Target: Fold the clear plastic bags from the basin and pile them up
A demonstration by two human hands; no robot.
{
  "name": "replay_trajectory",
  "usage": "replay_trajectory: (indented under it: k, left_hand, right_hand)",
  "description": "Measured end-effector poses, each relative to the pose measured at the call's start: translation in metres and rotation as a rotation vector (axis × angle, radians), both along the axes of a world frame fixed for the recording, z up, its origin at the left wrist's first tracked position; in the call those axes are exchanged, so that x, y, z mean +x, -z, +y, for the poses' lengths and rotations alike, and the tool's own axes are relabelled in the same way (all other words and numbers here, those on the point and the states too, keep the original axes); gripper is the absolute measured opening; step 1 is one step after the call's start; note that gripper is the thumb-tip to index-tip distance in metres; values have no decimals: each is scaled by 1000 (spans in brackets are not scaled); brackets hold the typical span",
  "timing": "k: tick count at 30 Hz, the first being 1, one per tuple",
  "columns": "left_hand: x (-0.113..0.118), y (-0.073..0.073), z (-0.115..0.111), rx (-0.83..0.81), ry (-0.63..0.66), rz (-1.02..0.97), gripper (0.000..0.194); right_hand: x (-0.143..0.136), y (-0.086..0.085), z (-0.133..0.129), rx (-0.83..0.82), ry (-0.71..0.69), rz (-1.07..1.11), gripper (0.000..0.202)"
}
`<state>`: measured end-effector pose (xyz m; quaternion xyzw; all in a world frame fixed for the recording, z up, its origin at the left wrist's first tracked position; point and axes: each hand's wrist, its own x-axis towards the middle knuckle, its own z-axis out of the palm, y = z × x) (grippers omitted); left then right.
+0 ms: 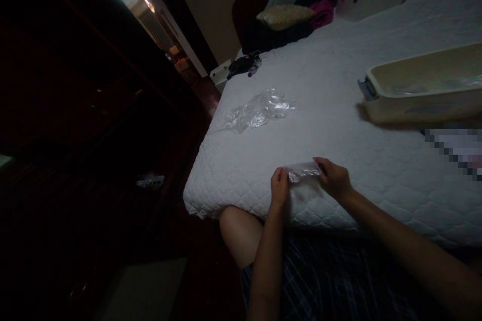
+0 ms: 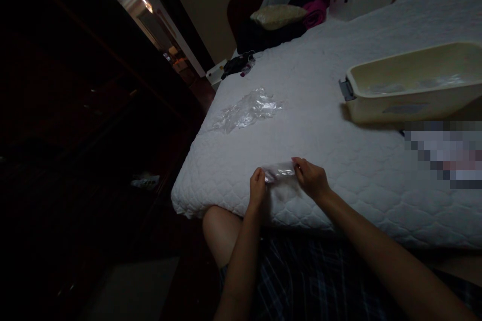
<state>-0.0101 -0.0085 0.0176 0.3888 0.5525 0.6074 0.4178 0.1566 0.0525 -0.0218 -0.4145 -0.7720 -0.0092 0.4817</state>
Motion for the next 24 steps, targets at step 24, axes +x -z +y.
replay_trajectory:
  k: [24]
  left_hand:
    - [-15, -6, 0, 23, -242, -118, 35]
  right_hand:
    - [2, 3, 4, -168, 116, 203, 25]
